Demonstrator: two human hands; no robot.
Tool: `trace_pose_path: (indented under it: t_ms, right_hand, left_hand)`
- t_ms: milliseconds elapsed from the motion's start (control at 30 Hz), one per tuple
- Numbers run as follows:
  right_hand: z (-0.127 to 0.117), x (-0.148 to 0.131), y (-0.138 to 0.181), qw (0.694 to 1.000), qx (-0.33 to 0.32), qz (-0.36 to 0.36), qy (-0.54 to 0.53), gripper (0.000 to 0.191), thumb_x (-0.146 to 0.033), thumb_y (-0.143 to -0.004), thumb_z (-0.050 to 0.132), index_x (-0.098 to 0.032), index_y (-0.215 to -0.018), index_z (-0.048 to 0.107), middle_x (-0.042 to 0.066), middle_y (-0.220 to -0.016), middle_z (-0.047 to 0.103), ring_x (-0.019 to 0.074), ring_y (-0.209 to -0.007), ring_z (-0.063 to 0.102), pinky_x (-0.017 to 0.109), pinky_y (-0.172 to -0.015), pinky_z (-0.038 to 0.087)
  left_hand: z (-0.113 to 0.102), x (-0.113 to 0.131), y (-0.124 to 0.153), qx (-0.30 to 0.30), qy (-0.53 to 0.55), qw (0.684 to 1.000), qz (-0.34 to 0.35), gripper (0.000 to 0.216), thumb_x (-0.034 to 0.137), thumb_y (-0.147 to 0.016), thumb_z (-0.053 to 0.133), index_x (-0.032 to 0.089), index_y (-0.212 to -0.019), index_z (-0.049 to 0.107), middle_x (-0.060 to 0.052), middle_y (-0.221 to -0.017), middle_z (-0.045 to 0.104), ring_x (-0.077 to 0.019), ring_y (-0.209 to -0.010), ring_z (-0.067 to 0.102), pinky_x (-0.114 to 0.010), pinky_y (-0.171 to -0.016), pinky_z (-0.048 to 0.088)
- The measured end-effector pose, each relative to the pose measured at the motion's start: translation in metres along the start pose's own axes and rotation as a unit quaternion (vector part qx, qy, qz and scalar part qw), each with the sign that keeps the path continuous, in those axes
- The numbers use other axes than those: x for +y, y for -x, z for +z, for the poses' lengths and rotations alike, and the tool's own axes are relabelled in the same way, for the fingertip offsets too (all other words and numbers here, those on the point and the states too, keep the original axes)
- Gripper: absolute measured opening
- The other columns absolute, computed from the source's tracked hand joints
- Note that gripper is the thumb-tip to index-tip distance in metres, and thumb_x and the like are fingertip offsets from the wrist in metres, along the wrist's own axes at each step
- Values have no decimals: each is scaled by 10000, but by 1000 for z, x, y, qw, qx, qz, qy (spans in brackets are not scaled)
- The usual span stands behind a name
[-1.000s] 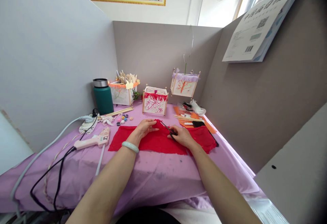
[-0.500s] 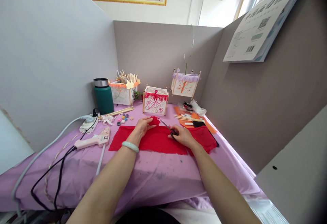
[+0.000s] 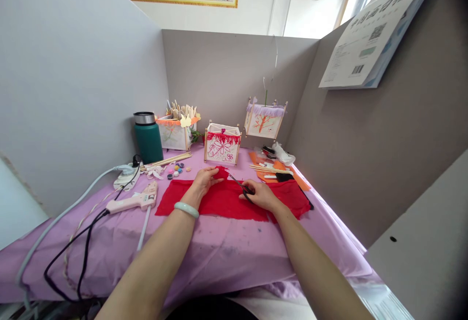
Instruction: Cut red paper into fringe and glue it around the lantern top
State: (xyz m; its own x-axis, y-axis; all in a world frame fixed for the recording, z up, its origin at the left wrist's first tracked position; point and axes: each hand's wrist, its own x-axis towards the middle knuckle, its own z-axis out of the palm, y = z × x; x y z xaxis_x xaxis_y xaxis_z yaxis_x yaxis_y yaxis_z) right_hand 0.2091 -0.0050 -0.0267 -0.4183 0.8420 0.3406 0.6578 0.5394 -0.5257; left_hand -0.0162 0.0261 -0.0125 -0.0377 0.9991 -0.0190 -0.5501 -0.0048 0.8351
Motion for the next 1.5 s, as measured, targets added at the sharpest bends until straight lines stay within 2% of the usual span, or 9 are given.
trace_pose_path:
  t_ms: [267,800,1500]
  right_hand:
    - [0,-1,0,1000,-4,-4,-3,380,-451,-686,666,-205,-966,594,-31,-659,555,104,-582,469,201,-532,309]
    - [1,2,0,1000,-5,-5,-9,357,-439,-694,663,-215,-960,588,-29,-684,571,108,-597,483,202,-548,320]
    - [3,3,0,1000,-6,-7,-8,336,-423,-700,658,-201,-944,592,-23,-694,579,106,-593,482,200,-557,315]
  left_hand:
    - [-1,-1,-1,-3,-4,1000,4,107,5,-676,615,97,-664,563,19,-562,516,-99,-556,538,-459,-716,539]
    - [5,1,6,-21,-35,999,-16,88,14,-681,613,96,-668,582,-2,-576,542,-108,-563,557,-403,-709,543]
    - [3,-1,5,-32,-35,999,-20,93,21,-673,635,97,-651,586,2,-568,529,-112,-563,562,-395,-700,542]
